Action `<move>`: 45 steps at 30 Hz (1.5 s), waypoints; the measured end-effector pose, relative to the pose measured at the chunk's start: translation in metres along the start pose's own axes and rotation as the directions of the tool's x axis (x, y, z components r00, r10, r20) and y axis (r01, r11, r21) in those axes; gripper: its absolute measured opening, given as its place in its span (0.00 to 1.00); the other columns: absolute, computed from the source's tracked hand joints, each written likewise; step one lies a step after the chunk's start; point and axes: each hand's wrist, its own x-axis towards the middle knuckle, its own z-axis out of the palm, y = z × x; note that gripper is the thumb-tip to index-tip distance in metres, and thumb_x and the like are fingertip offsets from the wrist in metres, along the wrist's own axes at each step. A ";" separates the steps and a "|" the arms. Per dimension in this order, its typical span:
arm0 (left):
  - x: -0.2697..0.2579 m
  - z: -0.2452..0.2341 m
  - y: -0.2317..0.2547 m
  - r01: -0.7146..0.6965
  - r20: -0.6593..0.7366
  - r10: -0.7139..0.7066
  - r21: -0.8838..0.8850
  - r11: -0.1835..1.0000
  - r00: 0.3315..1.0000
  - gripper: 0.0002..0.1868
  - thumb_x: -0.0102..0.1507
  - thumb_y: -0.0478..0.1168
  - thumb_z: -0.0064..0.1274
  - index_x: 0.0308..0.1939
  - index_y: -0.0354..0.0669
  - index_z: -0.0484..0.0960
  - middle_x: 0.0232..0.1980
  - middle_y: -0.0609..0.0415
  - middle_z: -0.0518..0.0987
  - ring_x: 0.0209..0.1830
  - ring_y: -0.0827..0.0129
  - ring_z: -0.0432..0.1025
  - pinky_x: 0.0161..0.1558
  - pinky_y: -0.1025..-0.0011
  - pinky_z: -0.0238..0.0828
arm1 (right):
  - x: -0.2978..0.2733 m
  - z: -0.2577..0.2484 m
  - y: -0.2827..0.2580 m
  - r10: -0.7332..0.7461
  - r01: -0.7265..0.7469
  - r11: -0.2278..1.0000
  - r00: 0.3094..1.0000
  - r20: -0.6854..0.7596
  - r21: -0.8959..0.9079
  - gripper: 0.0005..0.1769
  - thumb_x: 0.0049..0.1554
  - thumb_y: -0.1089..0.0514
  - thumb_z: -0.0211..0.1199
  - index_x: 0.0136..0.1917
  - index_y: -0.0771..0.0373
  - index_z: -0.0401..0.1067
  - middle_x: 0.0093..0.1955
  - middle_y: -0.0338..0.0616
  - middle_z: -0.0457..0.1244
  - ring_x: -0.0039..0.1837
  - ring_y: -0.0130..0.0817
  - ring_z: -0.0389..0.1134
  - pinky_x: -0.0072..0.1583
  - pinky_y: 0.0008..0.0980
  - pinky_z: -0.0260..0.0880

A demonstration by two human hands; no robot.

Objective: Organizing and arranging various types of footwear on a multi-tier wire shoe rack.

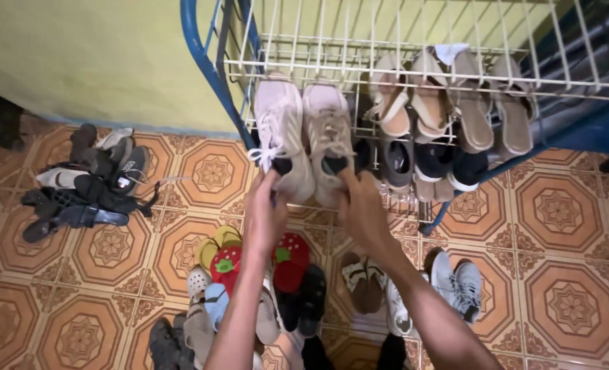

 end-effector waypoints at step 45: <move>0.076 0.024 -0.058 -0.182 0.090 0.170 0.138 0.974 0.981 0.41 0.62 0.27 0.53 0.78 0.43 0.57 0.80 0.26 0.46 0.80 0.31 0.46 0.76 0.50 0.51 | 0.082 0.012 -0.003 -0.131 0.122 0.986 0.988 -0.078 -0.117 0.42 0.59 0.63 0.65 0.82 0.49 0.52 0.59 0.58 0.61 0.58 0.60 0.67 0.55 0.51 0.70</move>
